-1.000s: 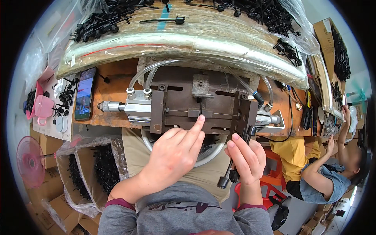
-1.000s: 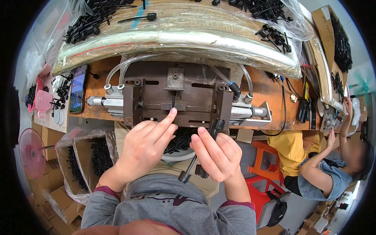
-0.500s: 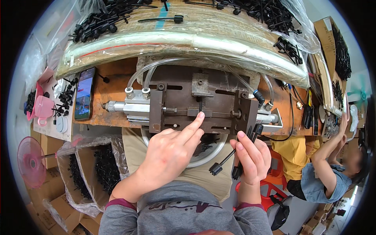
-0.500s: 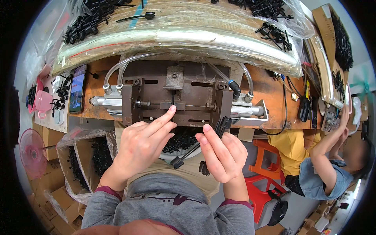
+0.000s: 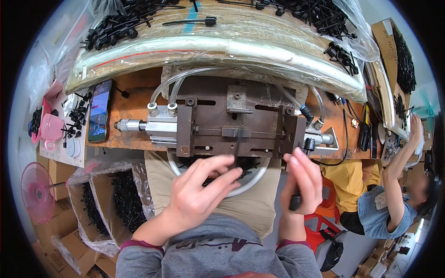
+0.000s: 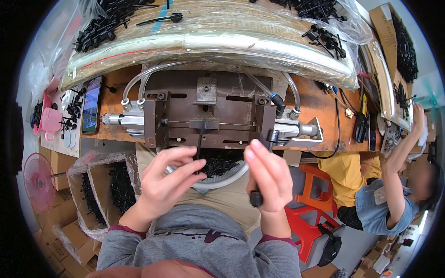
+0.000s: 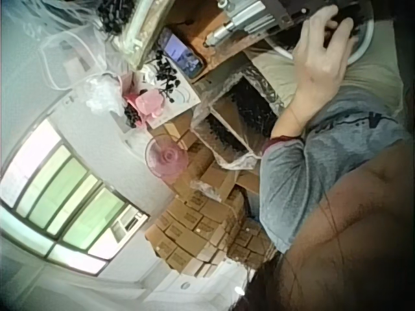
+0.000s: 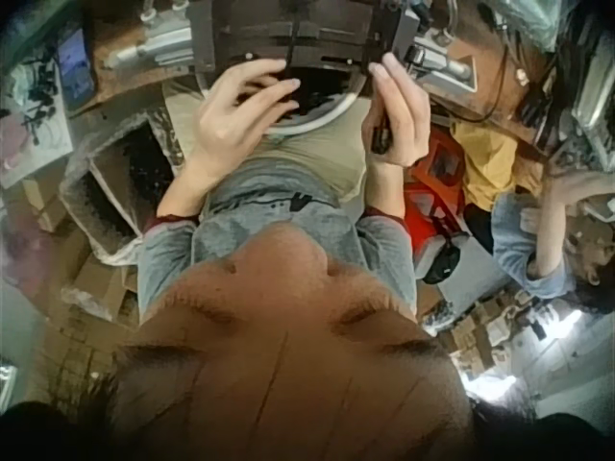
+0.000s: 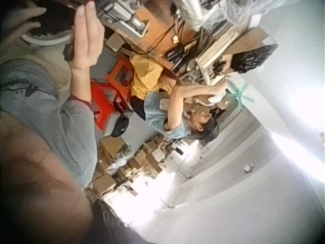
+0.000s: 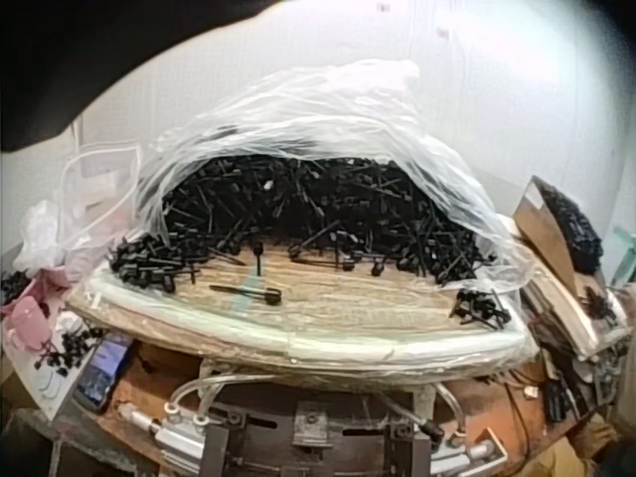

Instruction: The recorder is using a specialized pneumatic press or jig to assemble or secure small black plastic components with wires.

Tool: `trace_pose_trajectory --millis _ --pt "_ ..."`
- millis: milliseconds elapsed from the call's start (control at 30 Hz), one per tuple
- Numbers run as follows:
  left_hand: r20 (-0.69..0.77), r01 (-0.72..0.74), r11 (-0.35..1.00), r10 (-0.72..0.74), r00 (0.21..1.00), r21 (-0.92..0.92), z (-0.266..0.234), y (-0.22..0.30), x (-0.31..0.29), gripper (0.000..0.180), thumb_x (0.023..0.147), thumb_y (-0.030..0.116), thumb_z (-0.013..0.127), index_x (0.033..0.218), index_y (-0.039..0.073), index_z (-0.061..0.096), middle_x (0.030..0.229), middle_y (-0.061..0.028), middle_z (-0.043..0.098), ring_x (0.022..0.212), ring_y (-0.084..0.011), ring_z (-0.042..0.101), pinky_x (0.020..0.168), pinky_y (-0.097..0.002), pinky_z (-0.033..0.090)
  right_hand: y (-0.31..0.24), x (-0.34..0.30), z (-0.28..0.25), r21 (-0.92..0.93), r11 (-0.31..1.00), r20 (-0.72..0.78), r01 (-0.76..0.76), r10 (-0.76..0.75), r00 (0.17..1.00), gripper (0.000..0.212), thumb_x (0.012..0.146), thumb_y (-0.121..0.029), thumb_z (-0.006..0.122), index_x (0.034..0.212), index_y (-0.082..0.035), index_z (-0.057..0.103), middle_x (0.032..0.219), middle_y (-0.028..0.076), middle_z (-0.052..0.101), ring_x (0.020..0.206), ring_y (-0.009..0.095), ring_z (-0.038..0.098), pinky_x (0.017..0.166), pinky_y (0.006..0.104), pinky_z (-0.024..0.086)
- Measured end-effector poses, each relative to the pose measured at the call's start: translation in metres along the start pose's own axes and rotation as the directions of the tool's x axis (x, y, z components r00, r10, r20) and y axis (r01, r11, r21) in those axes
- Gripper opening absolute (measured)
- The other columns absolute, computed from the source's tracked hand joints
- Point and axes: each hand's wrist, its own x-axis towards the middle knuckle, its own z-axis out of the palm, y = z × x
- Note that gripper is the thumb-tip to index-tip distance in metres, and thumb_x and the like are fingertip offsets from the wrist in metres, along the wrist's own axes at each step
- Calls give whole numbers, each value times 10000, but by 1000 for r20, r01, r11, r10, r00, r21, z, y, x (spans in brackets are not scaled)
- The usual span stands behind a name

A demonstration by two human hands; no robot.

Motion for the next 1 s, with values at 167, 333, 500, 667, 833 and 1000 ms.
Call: trace_pose_trajectory --millis 167,333,500,667,833,1000 --pt "15 -97 957 96 995 273 20 -11 2 337 638 95 789 958 25 711 1181 -122 660 724 -188 632 669 -289 505 -8 -15 9 459 860 -120 -224 310 943 211 865 118 593 1029 5 524 1058 245 656 817 283 707 721 348 562" --pt "66 -96 911 76 995 400 19 -8 9 321 651 110 791 951 30 708 1173 -100 671 658 -155 629 611 -270 476 -16 -16 -2 507 801 81 -318 324 943 169 936 -126 618 995 6 531 1053 267 655 735 291 709 700 327 565" --pt "68 -79 937 59 996 341 17 -10 12 306 659 108 794 942 32 708 1156 -105 680 644 -158 635 597 -271 475 -20 -5 -9 611 602 227 -514 488 843 120 918 -65 621 958 47 613 1006 223 634 686 216 678 619 278 551" --pt "66 -45 936 23 998 348 15 -6 14 301 644 106 807 925 54 714 1153 -97 684 613 -177 621 592 -270 476 -14 -3 -16 765 90 471 -638 597 649 97 856 71 630 951 72 649 934 166 635 647 188 651 565 279 526" --pt "68 24 999 -27 997 46 12 6 18 517 589 118 868 1053 -5 679 1153 -142 674 665 -149 637 613 -263 514 0 -5 -32 805 -25 459 -592 659 596 158 886 -72 651 949 66 608 891 204 642 588 229 645 440 276 533" --pt "132 20 947 24 991 -320 18 24 11 520 570 54 877 1044 -24 678 1052 -182 691 863 -231 683 721 -289 546 -10 -13 -18 776 -274 609 -568 557 565 113 950 -75 582 989 31 584 884 129 671 559 133 624 527 235 488"
